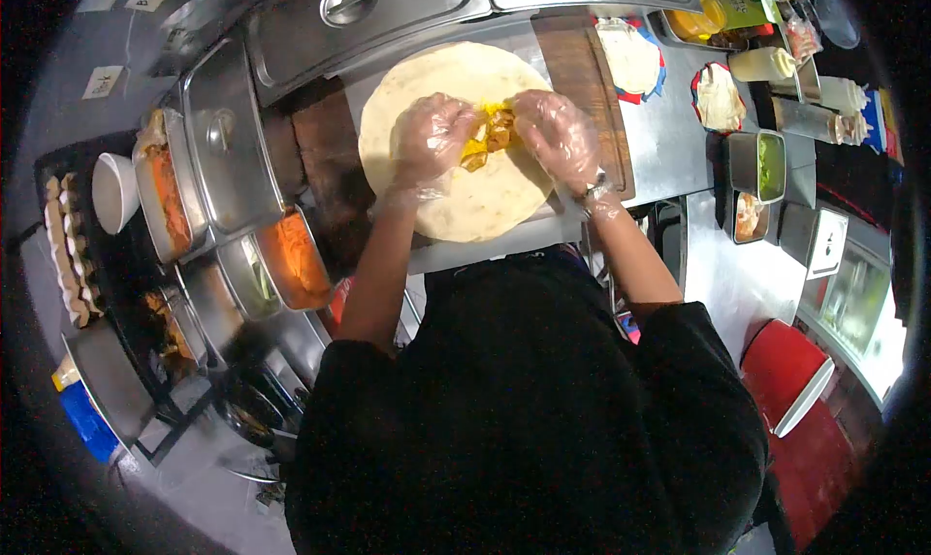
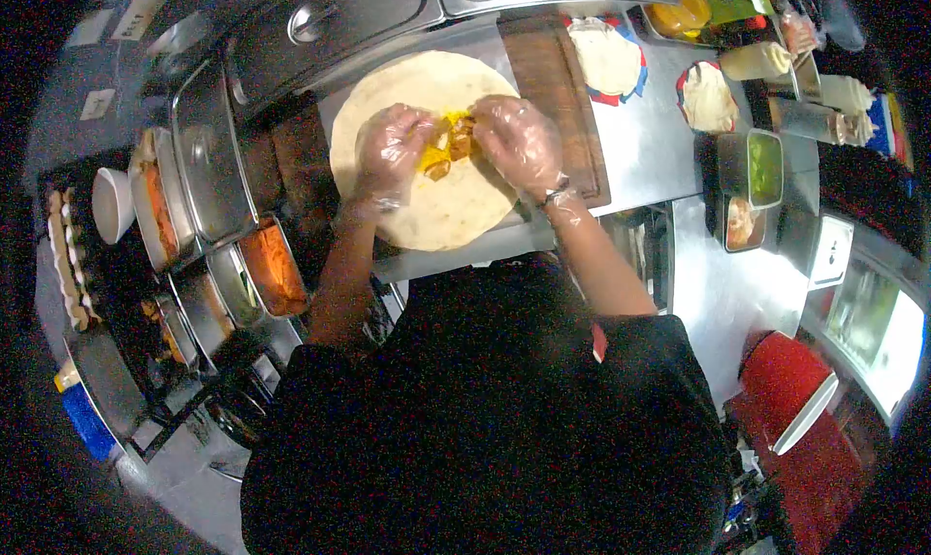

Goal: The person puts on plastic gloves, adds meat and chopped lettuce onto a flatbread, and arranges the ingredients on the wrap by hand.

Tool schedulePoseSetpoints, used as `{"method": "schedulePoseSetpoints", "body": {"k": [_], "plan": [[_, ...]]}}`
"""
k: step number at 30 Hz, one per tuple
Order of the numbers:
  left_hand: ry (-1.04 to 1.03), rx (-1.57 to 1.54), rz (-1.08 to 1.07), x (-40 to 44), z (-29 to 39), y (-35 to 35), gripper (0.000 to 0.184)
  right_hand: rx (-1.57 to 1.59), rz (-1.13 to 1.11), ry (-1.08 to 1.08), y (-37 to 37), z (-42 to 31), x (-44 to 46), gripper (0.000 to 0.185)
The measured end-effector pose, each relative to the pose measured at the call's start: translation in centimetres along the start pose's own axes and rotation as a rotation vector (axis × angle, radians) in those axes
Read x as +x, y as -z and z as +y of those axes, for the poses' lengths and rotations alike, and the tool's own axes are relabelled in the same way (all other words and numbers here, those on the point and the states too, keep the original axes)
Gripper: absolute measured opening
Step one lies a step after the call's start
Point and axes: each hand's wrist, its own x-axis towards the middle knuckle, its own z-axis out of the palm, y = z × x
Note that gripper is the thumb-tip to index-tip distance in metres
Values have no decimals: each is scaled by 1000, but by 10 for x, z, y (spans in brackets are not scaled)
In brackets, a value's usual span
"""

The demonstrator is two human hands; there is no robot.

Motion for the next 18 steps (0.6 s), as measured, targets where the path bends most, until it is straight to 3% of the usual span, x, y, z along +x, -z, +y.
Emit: {"method": "schedulePoseSetpoints", "body": {"k": [2,4,6,8,9,16,18], "plan": [[-20,-22,1,1,-2,9,13,-75,21,72,5,-11,-7,18],[33,-181,16,3,-8,20,14,-108,-207,286,3,-17,-13,20],[35,-103,16,0,-16,29,18,-162,-285,472,-6,-25,-15,23],[399,-334,47,-11,-13,36,19,-262,-317,438,-24,-28,-17,18],[418,-295,25,-13,-2,46,18,-263,-316,446,-27,-27,-18,18],[283,-47,165,-60,-4,51,19,-302,-439,312,-26,-36,-20,11],[12,197,173,-61,-1,50,21,-297,-477,320,-21,-37,-11,11]]}}
